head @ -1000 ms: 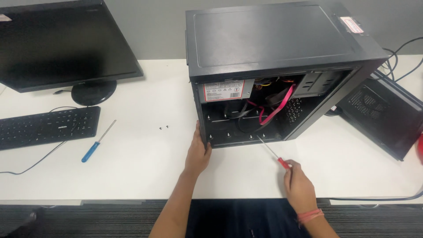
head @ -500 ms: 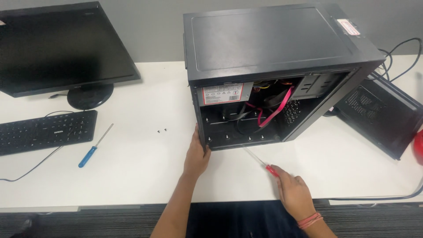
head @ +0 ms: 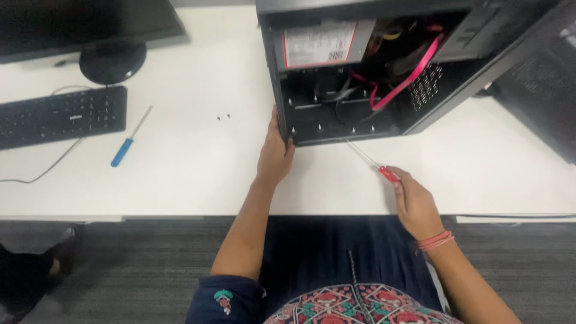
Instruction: The recorder uses a leaf blower to clean dust out of an open computer tower and then inspects internal cables and components.
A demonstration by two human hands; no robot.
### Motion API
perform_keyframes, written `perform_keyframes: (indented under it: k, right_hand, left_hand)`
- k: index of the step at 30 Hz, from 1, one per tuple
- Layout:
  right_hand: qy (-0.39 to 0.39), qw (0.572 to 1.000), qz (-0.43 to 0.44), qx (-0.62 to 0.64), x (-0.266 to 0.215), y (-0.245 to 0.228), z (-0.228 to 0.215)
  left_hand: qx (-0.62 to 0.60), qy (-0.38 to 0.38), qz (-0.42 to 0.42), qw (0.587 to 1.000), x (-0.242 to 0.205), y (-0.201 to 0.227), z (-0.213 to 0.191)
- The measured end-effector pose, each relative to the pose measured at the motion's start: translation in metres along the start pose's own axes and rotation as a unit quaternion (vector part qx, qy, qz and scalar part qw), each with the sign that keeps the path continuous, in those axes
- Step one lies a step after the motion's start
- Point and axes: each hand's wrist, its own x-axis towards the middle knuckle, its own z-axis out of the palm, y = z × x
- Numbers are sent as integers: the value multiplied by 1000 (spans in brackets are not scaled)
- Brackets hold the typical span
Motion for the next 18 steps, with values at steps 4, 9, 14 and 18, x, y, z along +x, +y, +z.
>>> perform_keyframes:
  k: [4, 9, 14, 18]
  right_hand:
    - [-36, 995, 75, 55, 10, -14, -20]
    - [-77, 973, 148, 160, 4, 14, -19]
    - [-66, 974, 199, 82, 22, 4, -11]
    - [-57, 997, 55, 25, 29, 5, 2]
  left_hand:
    - [2, 22, 32, 999, 10, 5, -3]
    - [6, 17, 7, 1000, 10, 8, -1]
    - [-1, 29, 31, 999, 8, 7, -2]
    - [10, 28, 24, 999, 14, 12, -4]
